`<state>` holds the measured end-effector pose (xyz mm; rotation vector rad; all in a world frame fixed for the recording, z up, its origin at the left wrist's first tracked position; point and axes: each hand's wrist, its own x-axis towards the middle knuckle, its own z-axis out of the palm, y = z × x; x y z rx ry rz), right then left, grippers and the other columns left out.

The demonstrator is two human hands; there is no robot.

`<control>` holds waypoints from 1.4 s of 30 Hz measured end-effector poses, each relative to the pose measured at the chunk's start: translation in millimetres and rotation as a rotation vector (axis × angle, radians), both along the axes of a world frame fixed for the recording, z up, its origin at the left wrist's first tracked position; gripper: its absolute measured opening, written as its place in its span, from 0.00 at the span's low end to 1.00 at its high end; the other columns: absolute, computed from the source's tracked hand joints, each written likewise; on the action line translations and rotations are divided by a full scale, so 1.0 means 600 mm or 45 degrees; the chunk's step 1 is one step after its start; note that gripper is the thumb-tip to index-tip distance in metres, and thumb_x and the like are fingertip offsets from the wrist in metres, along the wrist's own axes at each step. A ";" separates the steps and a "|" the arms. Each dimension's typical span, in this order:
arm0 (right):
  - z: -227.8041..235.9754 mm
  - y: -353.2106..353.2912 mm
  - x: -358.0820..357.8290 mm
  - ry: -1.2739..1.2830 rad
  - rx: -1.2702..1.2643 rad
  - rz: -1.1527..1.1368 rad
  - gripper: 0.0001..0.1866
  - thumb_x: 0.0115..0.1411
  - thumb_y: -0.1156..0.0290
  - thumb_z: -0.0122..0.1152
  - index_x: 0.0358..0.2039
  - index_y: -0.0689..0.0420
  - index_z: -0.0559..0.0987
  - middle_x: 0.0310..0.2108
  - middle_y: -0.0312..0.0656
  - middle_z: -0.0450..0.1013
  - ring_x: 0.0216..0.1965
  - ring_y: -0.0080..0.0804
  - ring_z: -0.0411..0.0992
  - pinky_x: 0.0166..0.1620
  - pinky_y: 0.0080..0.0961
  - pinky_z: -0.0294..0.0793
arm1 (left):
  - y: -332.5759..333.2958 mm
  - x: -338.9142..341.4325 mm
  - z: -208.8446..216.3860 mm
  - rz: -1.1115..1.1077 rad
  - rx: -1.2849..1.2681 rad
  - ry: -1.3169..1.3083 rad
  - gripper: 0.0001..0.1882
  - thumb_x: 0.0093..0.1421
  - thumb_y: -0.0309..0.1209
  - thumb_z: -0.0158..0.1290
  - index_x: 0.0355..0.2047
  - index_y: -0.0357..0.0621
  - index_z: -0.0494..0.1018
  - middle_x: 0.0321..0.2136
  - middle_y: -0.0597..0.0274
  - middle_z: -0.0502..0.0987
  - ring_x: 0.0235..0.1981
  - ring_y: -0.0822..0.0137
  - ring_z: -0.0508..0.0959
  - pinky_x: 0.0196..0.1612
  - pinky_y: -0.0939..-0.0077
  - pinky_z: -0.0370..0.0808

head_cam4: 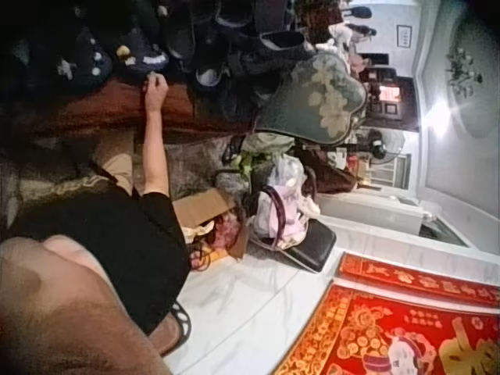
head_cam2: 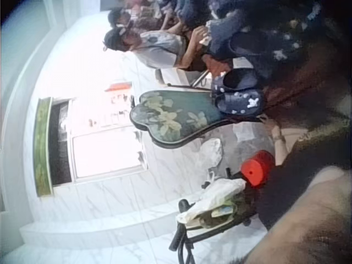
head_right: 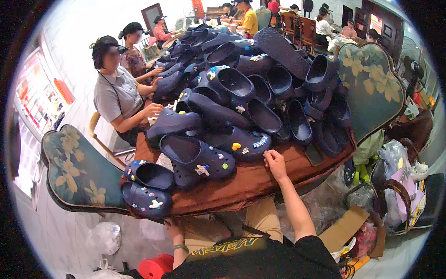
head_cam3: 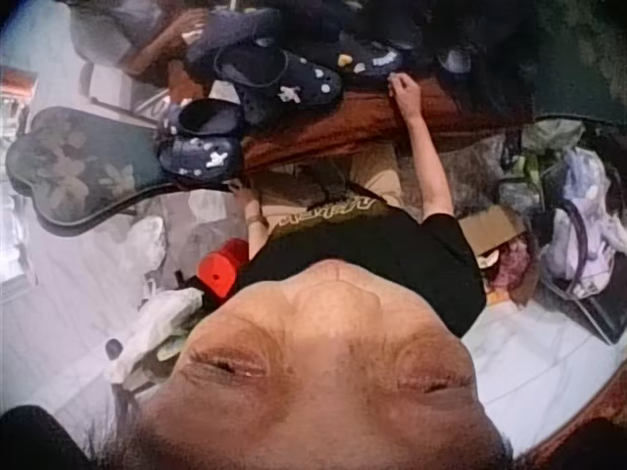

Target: The worker is attaching small decorative charms to clogs at a manufacturing station.

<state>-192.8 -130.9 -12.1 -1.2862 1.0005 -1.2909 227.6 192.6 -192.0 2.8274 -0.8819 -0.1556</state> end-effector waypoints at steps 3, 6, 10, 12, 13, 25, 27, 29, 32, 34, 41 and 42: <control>0.000 0.001 0.002 0.024 -0.006 -0.014 0.12 0.66 0.66 0.56 0.28 0.58 0.77 0.20 0.30 0.68 0.19 0.14 0.64 0.24 0.13 0.63 | 0.004 0.008 -0.012 -0.015 -0.040 -0.048 0.34 0.64 0.47 0.46 0.65 0.44 0.54 0.64 0.37 0.56 0.54 0.40 0.69 0.53 0.55 0.70; 0.001 0.003 0.004 0.025 -0.013 -0.027 0.11 0.66 0.66 0.56 0.28 0.59 0.77 0.20 0.29 0.68 0.20 0.14 0.64 0.24 0.14 0.64 | 0.012 0.014 -0.020 -0.042 -0.067 -0.028 0.31 0.65 0.40 0.44 0.64 0.38 0.54 0.64 0.38 0.57 0.54 0.43 0.70 0.55 0.57 0.69; 0.001 0.004 0.002 0.038 -0.021 -0.023 0.11 0.66 0.67 0.55 0.29 0.59 0.77 0.21 0.30 0.69 0.20 0.14 0.64 0.24 0.14 0.65 | 0.024 0.021 -0.024 -0.009 -0.449 0.097 0.27 0.64 0.32 0.43 0.61 0.32 0.57 0.60 0.38 0.62 0.55 0.44 0.69 0.56 0.58 0.67; -0.001 0.003 0.001 0.034 -0.039 -0.026 0.11 0.66 0.67 0.55 0.29 0.59 0.77 0.21 0.31 0.69 0.20 0.14 0.65 0.24 0.15 0.65 | 0.023 0.027 -0.027 0.031 -0.806 0.316 0.25 0.64 0.30 0.42 0.59 0.30 0.59 0.57 0.38 0.65 0.55 0.43 0.69 0.56 0.57 0.67; -0.003 0.002 0.001 0.029 -0.045 -0.025 0.11 0.66 0.67 0.55 0.29 0.59 0.77 0.21 0.31 0.69 0.20 0.14 0.65 0.24 0.15 0.65 | 0.026 0.028 -0.029 0.058 -0.746 0.285 0.24 0.64 0.30 0.42 0.59 0.31 0.60 0.56 0.38 0.66 0.55 0.42 0.69 0.56 0.57 0.67; 0.115 -0.074 -0.049 -0.356 -0.419 -0.453 0.16 0.67 0.61 0.52 0.50 0.57 0.69 0.25 0.32 0.68 0.22 0.16 0.65 0.21 0.14 0.61 | 0.048 0.004 -0.024 0.141 -0.481 0.262 0.27 0.67 0.39 0.42 0.60 0.32 0.60 0.56 0.34 0.65 0.55 0.38 0.67 0.56 0.58 0.67; 0.176 -0.147 -0.079 -0.363 -0.327 -0.577 0.27 0.66 0.56 0.54 0.58 0.59 0.60 0.35 0.36 0.67 0.26 0.18 0.67 0.21 0.15 0.65 | 0.062 -0.003 -0.023 0.102 -0.368 0.265 0.29 0.67 0.41 0.42 0.61 0.32 0.58 0.57 0.34 0.64 0.56 0.38 0.67 0.56 0.58 0.67; 0.239 -0.233 -0.104 -0.046 -0.341 -0.978 0.38 0.60 0.52 0.62 0.58 0.64 0.57 0.41 0.46 0.66 0.39 0.33 0.71 0.25 0.21 0.74 | 0.074 -0.011 -0.020 0.005 -0.680 0.419 0.29 0.67 0.41 0.41 0.61 0.32 0.58 0.57 0.33 0.64 0.56 0.38 0.67 0.56 0.58 0.67; 0.303 -0.324 -0.134 0.218 -0.297 -1.335 0.40 0.51 0.52 0.69 0.54 0.66 0.63 0.46 0.50 0.67 0.43 0.41 0.72 0.31 0.32 0.79 | 0.088 -0.029 -0.007 -0.177 -0.278 0.191 0.27 0.69 0.42 0.38 0.60 0.32 0.58 0.56 0.33 0.65 0.55 0.40 0.68 0.55 0.58 0.69; 0.319 -0.360 -0.169 0.042 -0.145 -1.243 0.41 0.46 0.52 0.74 0.51 0.67 0.67 0.50 0.53 0.67 0.45 0.47 0.72 0.34 0.40 0.82 | 0.092 -0.052 0.003 0.084 -0.377 0.237 0.30 0.69 0.49 0.37 0.61 0.38 0.59 0.53 0.35 0.69 0.54 0.43 0.70 0.54 0.56 0.69; 0.245 -0.511 -0.286 -0.626 -0.127 -0.936 0.31 0.46 0.74 0.71 0.44 0.77 0.65 0.41 0.56 0.72 0.38 0.47 0.74 0.31 0.36 0.87 | 0.097 -0.076 0.033 0.568 -0.553 0.654 0.41 0.62 0.63 0.39 0.61 0.40 0.61 0.54 0.41 0.70 0.55 0.41 0.69 0.57 0.52 0.65; 0.220 -0.503 -0.316 0.394 -0.320 -0.940 0.29 0.49 0.65 0.70 0.45 0.72 0.71 0.41 0.56 0.74 0.40 0.50 0.74 0.38 0.38 0.81 | 0.099 -0.078 0.034 0.575 -0.541 0.666 0.41 0.61 0.63 0.39 0.61 0.41 0.61 0.54 0.42 0.71 0.54 0.40 0.70 0.57 0.52 0.65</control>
